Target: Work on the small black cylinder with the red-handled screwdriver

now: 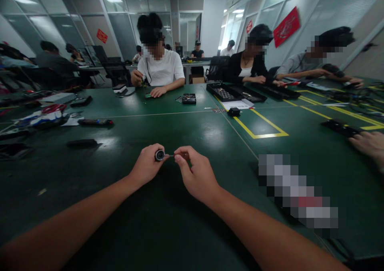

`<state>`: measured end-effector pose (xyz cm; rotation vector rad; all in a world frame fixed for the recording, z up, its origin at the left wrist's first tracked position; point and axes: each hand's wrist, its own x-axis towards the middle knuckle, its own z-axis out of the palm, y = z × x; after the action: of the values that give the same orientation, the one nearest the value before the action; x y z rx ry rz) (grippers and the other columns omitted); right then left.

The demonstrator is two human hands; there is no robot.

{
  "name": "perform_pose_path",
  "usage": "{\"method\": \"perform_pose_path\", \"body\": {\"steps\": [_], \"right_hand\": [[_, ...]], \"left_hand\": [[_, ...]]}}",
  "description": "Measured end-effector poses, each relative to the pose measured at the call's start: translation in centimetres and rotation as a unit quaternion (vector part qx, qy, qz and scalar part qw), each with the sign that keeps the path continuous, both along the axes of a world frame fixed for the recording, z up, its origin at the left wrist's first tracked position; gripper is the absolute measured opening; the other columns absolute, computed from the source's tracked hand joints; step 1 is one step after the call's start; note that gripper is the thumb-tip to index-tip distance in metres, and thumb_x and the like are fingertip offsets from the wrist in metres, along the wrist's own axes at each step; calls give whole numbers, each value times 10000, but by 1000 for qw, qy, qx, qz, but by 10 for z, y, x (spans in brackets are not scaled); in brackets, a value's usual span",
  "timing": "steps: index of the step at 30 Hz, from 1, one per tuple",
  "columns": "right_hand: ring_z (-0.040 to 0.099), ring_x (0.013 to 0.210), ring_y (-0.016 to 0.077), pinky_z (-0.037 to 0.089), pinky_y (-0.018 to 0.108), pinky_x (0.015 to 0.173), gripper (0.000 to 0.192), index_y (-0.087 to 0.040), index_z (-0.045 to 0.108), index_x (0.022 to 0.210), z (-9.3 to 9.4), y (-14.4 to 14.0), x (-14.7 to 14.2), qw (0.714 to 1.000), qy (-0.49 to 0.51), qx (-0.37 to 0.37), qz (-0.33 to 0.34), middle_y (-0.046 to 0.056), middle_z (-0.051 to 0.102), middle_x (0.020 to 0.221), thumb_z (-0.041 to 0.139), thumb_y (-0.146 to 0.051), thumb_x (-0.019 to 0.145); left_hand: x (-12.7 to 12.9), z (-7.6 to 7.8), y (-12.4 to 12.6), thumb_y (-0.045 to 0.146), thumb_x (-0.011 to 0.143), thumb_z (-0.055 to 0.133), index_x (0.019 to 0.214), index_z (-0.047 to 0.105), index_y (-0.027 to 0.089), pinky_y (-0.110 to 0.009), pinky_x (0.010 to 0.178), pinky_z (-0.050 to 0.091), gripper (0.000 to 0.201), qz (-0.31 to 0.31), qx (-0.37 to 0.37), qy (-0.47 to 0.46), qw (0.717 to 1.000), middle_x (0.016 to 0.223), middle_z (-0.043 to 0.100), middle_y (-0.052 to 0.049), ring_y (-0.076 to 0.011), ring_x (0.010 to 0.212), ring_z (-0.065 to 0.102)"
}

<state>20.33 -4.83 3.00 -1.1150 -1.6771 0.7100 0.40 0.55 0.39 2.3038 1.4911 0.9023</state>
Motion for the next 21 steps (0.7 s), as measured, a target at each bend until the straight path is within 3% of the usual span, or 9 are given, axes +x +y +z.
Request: {"method": "perform_pose_path", "body": {"steps": [13, 21], "right_hand": [[707, 791, 198, 530, 324, 715, 175, -226, 639, 1034, -1, 1, 1, 999, 22, -9, -36, 35, 729, 844, 547, -370, 996], [688, 801, 187, 521, 319, 727, 165, -244, 627, 1051, 4, -3, 6, 996, 45, 52, -59, 26, 711, 868, 533, -374, 1012]], "left_hand": [[4, 3, -4, 234, 906, 672, 868, 571, 182, -310, 698, 393, 120, -19, -20, -27, 999, 857, 637, -17, -182, 784, 571], [2, 2, -5, 232, 903, 669, 887, 581, 185, -310, 699, 407, 101, -12, -38, -21, 999, 873, 649, -21, -187, 796, 592]]}}
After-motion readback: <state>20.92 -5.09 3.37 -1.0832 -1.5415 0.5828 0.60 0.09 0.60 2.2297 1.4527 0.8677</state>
